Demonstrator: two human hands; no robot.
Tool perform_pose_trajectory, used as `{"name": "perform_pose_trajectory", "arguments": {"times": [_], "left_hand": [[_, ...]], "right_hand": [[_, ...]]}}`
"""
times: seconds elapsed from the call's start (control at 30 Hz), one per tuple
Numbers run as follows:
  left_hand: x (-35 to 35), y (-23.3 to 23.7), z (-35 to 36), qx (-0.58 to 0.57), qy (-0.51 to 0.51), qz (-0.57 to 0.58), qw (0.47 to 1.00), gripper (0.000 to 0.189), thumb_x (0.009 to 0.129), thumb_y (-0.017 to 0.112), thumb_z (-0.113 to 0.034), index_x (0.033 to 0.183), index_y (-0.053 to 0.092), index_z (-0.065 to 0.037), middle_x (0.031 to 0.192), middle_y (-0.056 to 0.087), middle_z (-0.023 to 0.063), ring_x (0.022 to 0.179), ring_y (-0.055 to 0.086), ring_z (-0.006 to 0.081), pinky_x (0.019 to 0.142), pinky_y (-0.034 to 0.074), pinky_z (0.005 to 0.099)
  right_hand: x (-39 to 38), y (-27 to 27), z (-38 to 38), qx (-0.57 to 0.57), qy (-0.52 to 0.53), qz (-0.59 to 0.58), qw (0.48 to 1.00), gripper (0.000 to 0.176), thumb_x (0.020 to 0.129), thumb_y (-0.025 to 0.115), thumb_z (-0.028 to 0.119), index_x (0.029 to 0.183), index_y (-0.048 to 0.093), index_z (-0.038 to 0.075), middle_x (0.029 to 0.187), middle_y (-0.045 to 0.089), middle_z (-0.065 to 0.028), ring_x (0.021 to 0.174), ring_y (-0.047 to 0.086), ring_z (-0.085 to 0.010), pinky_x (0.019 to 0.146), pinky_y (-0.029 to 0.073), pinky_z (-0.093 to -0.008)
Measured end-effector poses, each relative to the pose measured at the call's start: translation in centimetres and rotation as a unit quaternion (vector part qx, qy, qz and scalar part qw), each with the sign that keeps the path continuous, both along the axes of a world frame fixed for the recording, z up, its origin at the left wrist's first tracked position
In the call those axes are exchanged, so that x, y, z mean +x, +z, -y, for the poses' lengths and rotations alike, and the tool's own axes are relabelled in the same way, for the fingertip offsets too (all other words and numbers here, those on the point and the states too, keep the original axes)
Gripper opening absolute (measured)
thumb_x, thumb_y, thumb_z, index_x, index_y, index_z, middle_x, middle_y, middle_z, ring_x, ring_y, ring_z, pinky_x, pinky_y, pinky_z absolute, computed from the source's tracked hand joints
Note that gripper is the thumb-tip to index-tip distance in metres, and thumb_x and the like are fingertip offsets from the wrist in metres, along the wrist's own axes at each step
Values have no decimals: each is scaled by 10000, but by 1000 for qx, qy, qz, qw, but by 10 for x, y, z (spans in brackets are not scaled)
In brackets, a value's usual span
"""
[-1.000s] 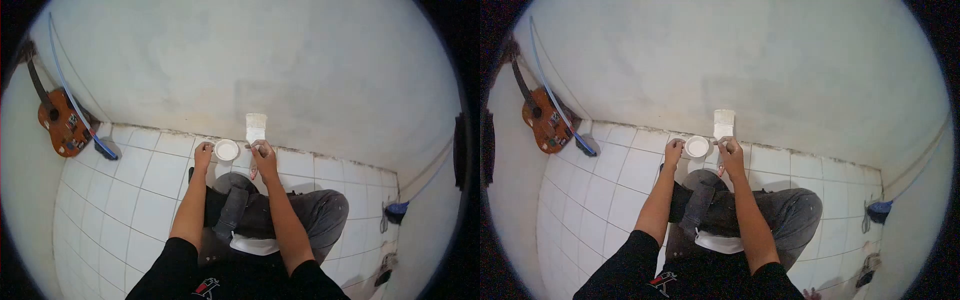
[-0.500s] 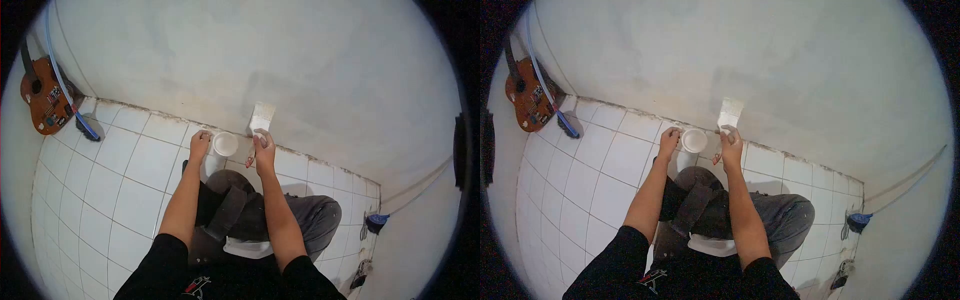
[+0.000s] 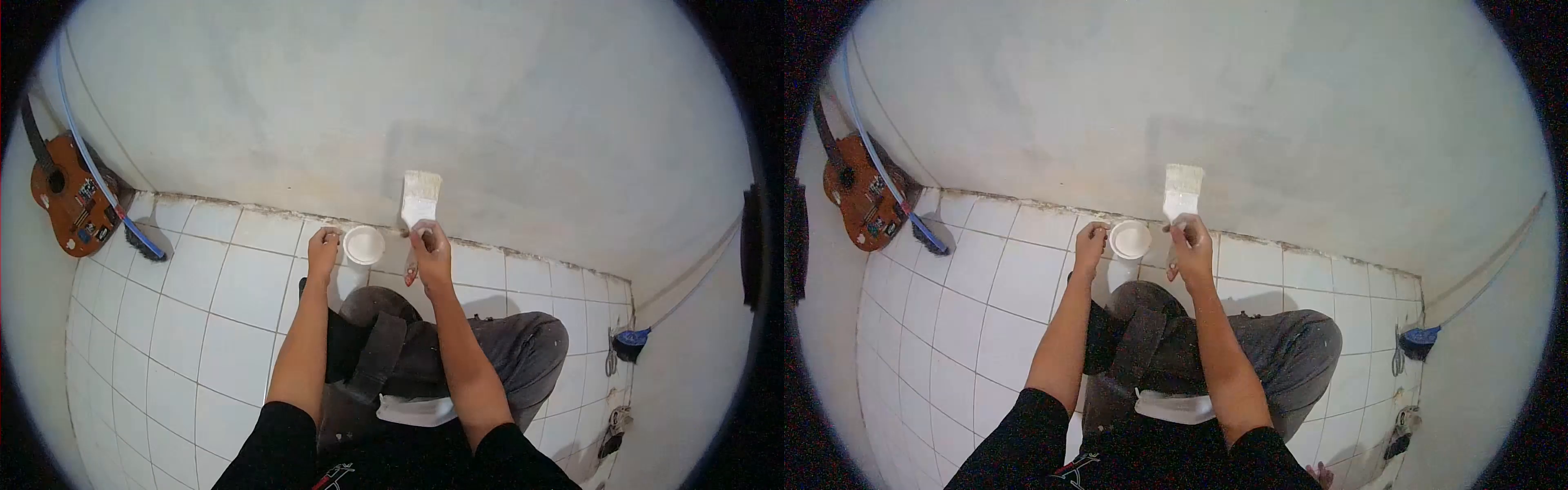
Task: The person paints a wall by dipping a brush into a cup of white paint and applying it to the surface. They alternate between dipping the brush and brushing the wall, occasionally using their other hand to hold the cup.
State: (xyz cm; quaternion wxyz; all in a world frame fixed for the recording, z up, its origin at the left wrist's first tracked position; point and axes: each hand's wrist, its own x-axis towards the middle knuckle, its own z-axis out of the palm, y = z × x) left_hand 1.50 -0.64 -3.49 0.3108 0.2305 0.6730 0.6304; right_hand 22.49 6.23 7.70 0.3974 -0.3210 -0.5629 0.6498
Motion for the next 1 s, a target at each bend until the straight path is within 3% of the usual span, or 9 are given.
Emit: {"name": "perform_pose_trajectory", "arguments": {"times": [0.2,0.27,0.47,0.53,0.73,0.8,0.87,0.93,1.0], "left_hand": [[-1,1,3,-18,-4,3,1000,196,842,518,-124,951,653,-33,748,565,27,656,490,104,602,407,254],[0,-1,1,-17,-2,-2,1000,194,844,518,-124,949,652,-31,738,563,25,649,487,102,595,401,252],[3,6,0,-20,-16,-27,999,183,857,514,-109,942,648,-19,736,564,23,641,485,98,587,398,250],[-1,-1,0,-46,-20,-29,998,176,908,506,-149,981,627,-46,723,539,-14,611,460,64,504,367,219],[4,5,4,-26,-20,-32,999,174,895,503,-134,951,638,-41,719,536,-3,607,458,74,537,378,232],[3,6,4,-25,-18,-27,999,184,878,500,-118,939,645,-22,739,553,12,627,466,84,574,392,245],[3,5,2,-16,-18,-36,999,185,874,503,-124,933,648,-25,727,550,12,624,465,86,579,391,245],[1,2,1,-15,-16,-25,999,184,871,506,-126,923,650,-25,710,541,9,621,464,87,577,390,247],[2,2,0,-28,-16,-45,998,187,869,505,-128,916,652,-22,700,538,8,619,464,86,571,389,246]], "right_hand": [[-10,-11,-31,4,-16,26,1000,166,919,534,82,1069,483,34,757,592,-92,350,481,-142,236,373,-283],[-4,-21,-40,-6,-15,123,992,178,892,569,76,1060,533,25,757,627,-91,455,552,-151,364,448,-285],[-4,-61,-51,-38,-33,147,988,239,833,627,61,1065,616,4,862,681,-114,732,649,-167,686,487,-289],[-1,-61,-47,-19,-25,123,992,256,831,630,64,1074,611,-15,852,676,-116,743,659,-169,671,504,-294],[5,-37,-23,-94,-14,127,987,250,814,630,78,1033,604,-39,843,659,-117,731,650,-167,675,515,-313],[6,-49,-17,-61,-1,93,994,236,833,621,101,1038,601,-15,823,651,-99,734,636,-160,694,502,-306],[7,-43,-14,73,-25,29,997,203,879,602,86,1055,560,-6,838,652,-80,722,599,-119,613,481,-253],[6,-21,-15,79,-29,41,996,166,882,599,74,1033,554,24,832,639,-64,770,594,-111,682,468,-249],[3,-6,-24,46,-40,50,997,159,859,595,78,1011,578,35,773,631,-77,659,574,-107,645,467,-281]]}}
